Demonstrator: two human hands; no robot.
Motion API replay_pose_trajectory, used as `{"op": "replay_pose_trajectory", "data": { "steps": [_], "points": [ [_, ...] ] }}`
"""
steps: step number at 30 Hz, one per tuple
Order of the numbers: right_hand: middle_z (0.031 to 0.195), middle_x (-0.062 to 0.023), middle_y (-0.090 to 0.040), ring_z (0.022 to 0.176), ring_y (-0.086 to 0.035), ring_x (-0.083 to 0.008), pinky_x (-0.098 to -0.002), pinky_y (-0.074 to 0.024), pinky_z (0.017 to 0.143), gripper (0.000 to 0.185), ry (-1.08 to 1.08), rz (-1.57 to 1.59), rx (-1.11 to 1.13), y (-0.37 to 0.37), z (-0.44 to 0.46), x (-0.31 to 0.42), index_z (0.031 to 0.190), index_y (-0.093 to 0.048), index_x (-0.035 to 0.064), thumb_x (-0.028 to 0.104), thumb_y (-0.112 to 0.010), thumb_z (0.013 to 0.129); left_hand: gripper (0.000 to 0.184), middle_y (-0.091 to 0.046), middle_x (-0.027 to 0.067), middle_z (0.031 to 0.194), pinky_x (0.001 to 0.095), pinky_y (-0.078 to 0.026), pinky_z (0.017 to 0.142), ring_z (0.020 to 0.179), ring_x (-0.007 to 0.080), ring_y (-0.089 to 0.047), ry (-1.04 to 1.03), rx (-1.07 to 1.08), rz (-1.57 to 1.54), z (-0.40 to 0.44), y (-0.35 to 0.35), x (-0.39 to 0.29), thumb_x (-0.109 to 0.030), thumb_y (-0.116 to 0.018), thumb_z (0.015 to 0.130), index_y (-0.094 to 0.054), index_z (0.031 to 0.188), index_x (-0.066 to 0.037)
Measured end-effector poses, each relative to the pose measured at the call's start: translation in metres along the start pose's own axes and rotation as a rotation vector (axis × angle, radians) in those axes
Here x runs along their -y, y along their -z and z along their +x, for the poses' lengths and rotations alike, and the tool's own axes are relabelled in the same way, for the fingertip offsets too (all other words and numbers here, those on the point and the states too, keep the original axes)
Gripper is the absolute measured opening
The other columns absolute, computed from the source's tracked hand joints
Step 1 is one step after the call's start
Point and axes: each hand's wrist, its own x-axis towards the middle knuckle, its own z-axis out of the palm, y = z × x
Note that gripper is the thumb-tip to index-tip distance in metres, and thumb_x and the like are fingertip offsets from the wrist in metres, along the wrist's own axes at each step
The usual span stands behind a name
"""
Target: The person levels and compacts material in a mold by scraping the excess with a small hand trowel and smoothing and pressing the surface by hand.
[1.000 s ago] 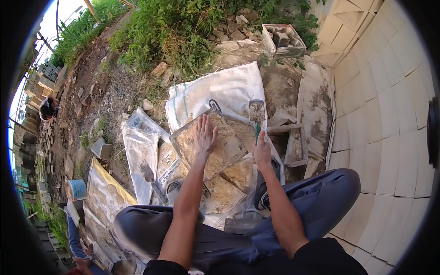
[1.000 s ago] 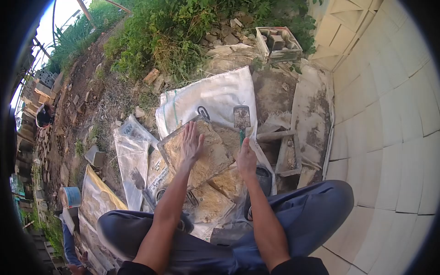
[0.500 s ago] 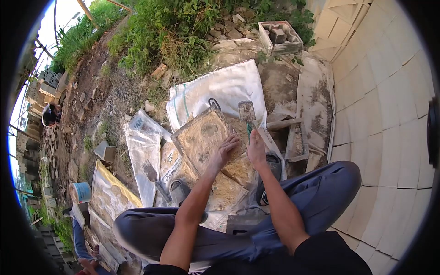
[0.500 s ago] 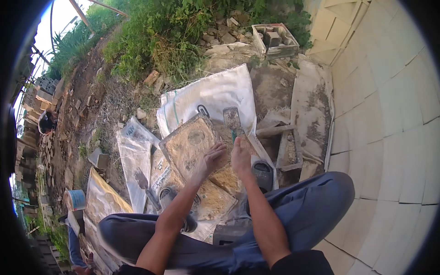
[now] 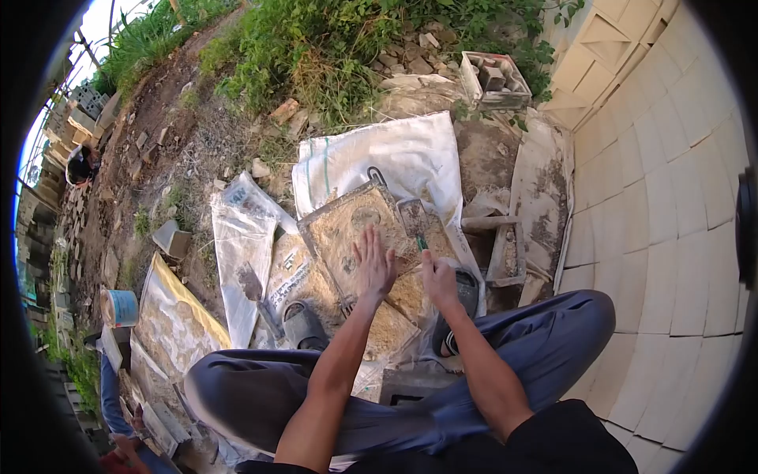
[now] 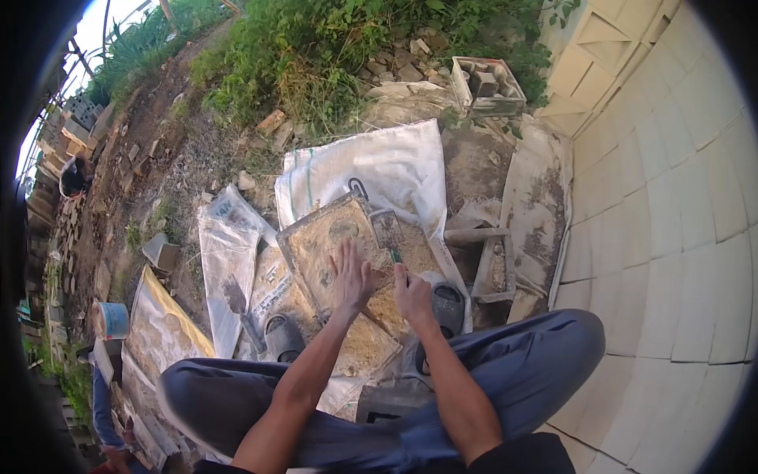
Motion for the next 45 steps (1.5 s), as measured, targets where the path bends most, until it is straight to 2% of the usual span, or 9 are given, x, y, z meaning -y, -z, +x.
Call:
{"op": "replay_pose_trajectory", "data": {
  "steps": [5,14,20,25,30,35,39,40,45],
  "points": [
    [0.077,-0.0297,-0.058,0.078,-0.057,-0.0475,-0.0493,-0.0425,0.069,0.059,-0.083,-0.237,0.091,-0.023,-0.010,-0.052,0.086,-0.062,-0.0033,0.051,-0.041,0.092,0.048,-0.026,0.0151,0.147,0.0443,-0.008,0.113,0.139,0.0291,-0.019,0.312,-0.189,0.139,-0.014,-0.012,0.013,-0.024,-0.035,0.095,-0.035,0.136,0.001],
    [0.080,-0.0299,-0.061,0.085,-0.058,-0.0487,-0.0502,-0.0452,0.076,0.063,-0.085,-0.045,0.098,-0.005,-0.010,0.003,0.082,-0.065,-0.0034,0.054,-0.041,0.090,0.041,-0.036,0.0130,0.142,0.0389,-0.020,0.111,0.134,0.0278,-0.030,0.230,-0.205,0.039,-0.015,0.006,0.022,-0.018,-0.038,0.094,-0.042,0.132,-0.001],
    [0.063,-0.0284,-0.052,0.060,-0.054,-0.0437,-0.0468,-0.0376,0.056,0.062,-0.035,-0.252,0.086,-0.027,-0.016,-0.039,0.070,-0.055,-0.0064,0.051,-0.042,0.092,0.040,-0.039,0.0135,0.140,0.0383,-0.021,0.111,0.133,0.0280,-0.032,0.248,-0.237,-0.060,-0.016,0.006,0.024,-0.019,-0.036,0.096,-0.043,0.131,-0.001],
    [0.069,-0.0312,-0.052,0.071,-0.053,-0.0479,-0.0510,-0.0380,0.060,0.054,0.020,0.067,0.011,-0.007,-0.019,0.015,0.073,-0.059,-0.0050,0.043,-0.044,0.094,0.040,-0.037,0.0138,0.142,0.0379,-0.020,0.112,0.134,0.0276,-0.029,0.315,-0.232,-0.157,-0.015,0.008,0.023,-0.018,-0.035,0.096,-0.042,0.131,-0.001],
    [0.077,-0.0344,-0.057,0.086,-0.056,-0.0495,-0.0496,-0.0438,0.075,0.071,-0.164,-0.233,0.250,-0.034,-0.028,-0.039,0.085,-0.063,-0.0069,0.058,-0.035,0.091,0.042,-0.033,0.0141,0.144,0.0401,-0.014,0.113,0.137,0.0267,-0.024,0.319,-0.342,-0.273,-0.022,0.014,0.036,-0.020,-0.033,0.097,-0.038,0.135,-0.003],
    [0.072,-0.0329,-0.056,0.079,-0.057,-0.0486,-0.0511,-0.0425,0.070,0.069,-0.089,-0.122,0.145,-0.021,-0.029,0.014,0.076,-0.061,-0.0071,0.055,-0.035,0.092,0.049,-0.027,0.0156,0.147,0.0429,-0.004,0.113,0.139,0.0252,-0.018,0.743,-0.322,0.205,-0.043,0.013,0.068,-0.030,-0.030,0.098,-0.029,0.140,-0.005],
    [0.068,-0.0322,-0.054,0.071,-0.057,-0.0468,-0.0510,-0.0411,0.066,0.066,-0.025,-0.100,0.121,-0.040,-0.048,-0.003,0.071,-0.059,-0.0075,0.050,-0.035,0.095,0.053,-0.040,0.0239,0.136,0.0442,-0.032,0.102,0.124,0.0385,-0.041,0.827,-0.268,-0.340,-0.044,0.013,0.069,-0.036,-0.028,0.098,-0.026,0.140,-0.002],
    [0.067,-0.0315,-0.054,0.070,-0.058,-0.0462,-0.0509,-0.0413,0.066,0.068,-0.073,-0.176,0.172,-0.049,-0.053,-0.025,0.070,-0.058,-0.0082,0.051,-0.035,0.094,0.052,-0.054,0.0274,0.117,0.0476,-0.043,0.085,0.102,0.0438,-0.054,0.869,-0.212,-0.315,-0.040,0.037,0.052,-0.036,-0.028,0.098,-0.026,0.139,-0.003],
    [0.065,-0.0312,-0.054,0.069,-0.058,-0.0451,-0.0511,-0.0405,0.064,0.070,-0.126,-0.177,0.232,-0.038,-0.047,0.005,0.069,-0.058,-0.0073,0.054,-0.035,0.093,0.050,-0.060,0.0303,0.094,0.0515,-0.042,0.076,0.087,0.0463,-0.057,0.878,-0.196,-0.365,-0.040,0.027,0.056,-0.035,-0.030,0.099,-0.026,0.138,-0.005]
  ]
}}
